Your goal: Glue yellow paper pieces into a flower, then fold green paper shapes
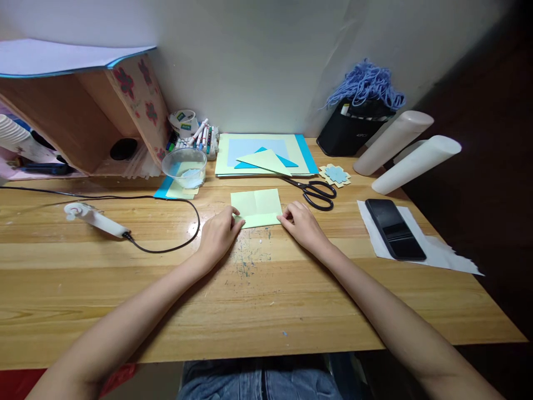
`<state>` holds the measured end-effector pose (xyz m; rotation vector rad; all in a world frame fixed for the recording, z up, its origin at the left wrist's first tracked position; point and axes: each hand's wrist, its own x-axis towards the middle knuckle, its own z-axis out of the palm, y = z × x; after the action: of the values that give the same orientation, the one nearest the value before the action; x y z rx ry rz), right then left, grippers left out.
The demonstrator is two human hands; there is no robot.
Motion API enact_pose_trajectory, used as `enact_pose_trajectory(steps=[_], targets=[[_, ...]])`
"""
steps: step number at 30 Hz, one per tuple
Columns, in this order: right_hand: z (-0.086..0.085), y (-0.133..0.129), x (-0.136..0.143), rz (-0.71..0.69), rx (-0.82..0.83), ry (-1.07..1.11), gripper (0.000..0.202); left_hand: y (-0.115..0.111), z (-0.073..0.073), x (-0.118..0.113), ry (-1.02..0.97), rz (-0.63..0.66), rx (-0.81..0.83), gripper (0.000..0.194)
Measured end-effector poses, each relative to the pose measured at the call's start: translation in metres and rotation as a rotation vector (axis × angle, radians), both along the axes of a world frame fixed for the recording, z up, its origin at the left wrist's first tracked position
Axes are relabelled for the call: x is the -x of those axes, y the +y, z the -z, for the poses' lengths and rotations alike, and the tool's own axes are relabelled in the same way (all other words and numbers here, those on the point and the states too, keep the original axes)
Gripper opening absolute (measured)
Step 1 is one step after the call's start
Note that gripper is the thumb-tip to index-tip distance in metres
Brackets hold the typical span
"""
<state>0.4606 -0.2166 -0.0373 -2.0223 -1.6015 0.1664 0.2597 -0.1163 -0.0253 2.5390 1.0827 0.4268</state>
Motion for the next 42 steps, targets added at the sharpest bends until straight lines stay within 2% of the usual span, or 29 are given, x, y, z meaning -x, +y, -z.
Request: enact_pose_trajectory(steps=[4,8,10,12,16,19,23,27,33,38,42], targets=[[0.002,-0.001,-0.001,0.052,0.013,-0.014,0.019,0.0,0.0,0.0,0.016,0.017,-0.048,0.022],[0.004,-0.002,-0.002,0.084,0.01,-0.029,0.018,0.001,0.002,-0.001,0.005,0.038,-0.211,0.02],[0.004,-0.002,-0.002,0.07,0.011,-0.041,0.015,0.001,0.003,-0.002,0.013,0.092,-0.283,0.017],[0.003,-0.002,-0.002,0.04,0.015,-0.056,0.011,0.002,0.003,-0.003,0.029,0.227,-0.317,0.018],[0.0,-0.002,-0.001,-0.032,-0.008,-0.095,0.004,0.004,0.002,-0.003,0.069,0.589,-0.319,0.034],[-0.001,-0.001,-0.002,-0.107,-0.059,-0.118,0.005,0.003,0.0,-0.003,0.13,0.686,-0.308,0.041],[-0.001,0.0,-0.002,-0.281,-0.124,-0.139,0.016,-0.002,0.0,-0.003,0.222,0.665,-0.33,0.044],[-0.001,0.0,-0.002,-0.45,-0.104,-0.18,0.02,-0.008,0.0,-0.003,0.257,0.628,-0.364,0.045],[-0.001,0.0,-0.001,-0.461,-0.152,-0.13,0.02,-0.024,-0.006,-0.004,0.381,0.559,-0.426,0.043],[-0.002,0.0,-0.002,-0.46,-0.146,-0.127,0.021,-0.038,-0.003,-0.004,0.486,0.444,-0.471,0.044],[-0.005,-0.004,0.001,-0.515,-0.122,-0.19,0.023,-0.039,-0.002,-0.003,0.509,0.449,-0.464,0.044]])
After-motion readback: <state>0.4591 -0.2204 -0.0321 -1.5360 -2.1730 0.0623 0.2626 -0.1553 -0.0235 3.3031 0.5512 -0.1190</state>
